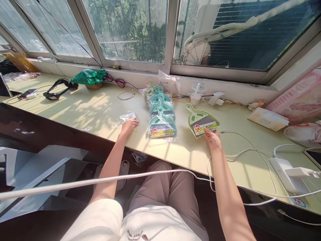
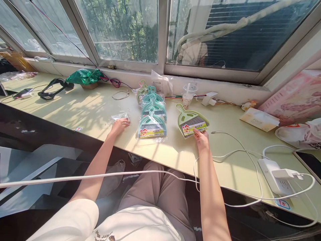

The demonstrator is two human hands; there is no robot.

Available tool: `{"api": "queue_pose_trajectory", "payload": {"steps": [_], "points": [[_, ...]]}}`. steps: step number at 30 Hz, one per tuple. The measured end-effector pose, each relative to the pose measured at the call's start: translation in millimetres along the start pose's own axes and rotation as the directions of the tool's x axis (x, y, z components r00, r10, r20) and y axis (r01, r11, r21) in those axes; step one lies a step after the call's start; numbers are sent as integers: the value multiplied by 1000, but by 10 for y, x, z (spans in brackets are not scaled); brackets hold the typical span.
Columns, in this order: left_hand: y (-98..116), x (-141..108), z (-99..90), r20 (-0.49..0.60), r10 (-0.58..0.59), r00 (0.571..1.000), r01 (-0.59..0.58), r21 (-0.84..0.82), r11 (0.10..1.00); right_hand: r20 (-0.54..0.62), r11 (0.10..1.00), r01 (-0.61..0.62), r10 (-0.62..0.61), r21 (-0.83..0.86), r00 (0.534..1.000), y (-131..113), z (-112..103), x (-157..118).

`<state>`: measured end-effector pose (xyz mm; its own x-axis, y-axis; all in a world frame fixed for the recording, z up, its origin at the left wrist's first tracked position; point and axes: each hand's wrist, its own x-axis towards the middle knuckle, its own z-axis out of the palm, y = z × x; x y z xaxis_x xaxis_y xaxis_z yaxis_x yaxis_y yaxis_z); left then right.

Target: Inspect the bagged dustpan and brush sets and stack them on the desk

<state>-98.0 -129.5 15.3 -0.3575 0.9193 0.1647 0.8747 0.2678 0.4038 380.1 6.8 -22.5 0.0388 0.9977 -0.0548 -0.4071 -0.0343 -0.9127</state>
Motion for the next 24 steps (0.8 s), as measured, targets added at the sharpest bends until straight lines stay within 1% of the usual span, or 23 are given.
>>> {"api": "queue_pose_trajectory", "payload": {"steps": [5,7,9,11,15,17,19,21,24], "points": [[-27,25,-149,-92,-45,995,48,30,998,6,1000,-11,11,-9,1000,6,1,9],[16,42,-175,-122,-72,990,77,42,996,0,1000,-24,24,-19,1000,4,11,7],[106,79,-145,-147,-104,984,113,53,992,3,999,-34,34,-31,999,0,23,0],[223,138,-73,-121,-106,987,117,86,989,7,998,-40,40,-40,999,-4,33,-12],[419,246,66,13,-47,999,45,140,989,6,999,-24,24,-47,1000,-16,38,-40],[457,244,79,9,-43,999,42,126,991,12,999,-21,22,-48,1000,-26,35,-47],[452,196,39,-59,-46,997,52,104,993,16,999,-28,28,-46,999,-34,33,-46],[427,121,-60,-169,-39,985,50,63,997,13,998,-33,33,-44,999,-35,35,-40],[438,15,-298,-349,-22,937,19,-14,1000,3,998,-38,38,-46,999,-22,42,-28]]}}
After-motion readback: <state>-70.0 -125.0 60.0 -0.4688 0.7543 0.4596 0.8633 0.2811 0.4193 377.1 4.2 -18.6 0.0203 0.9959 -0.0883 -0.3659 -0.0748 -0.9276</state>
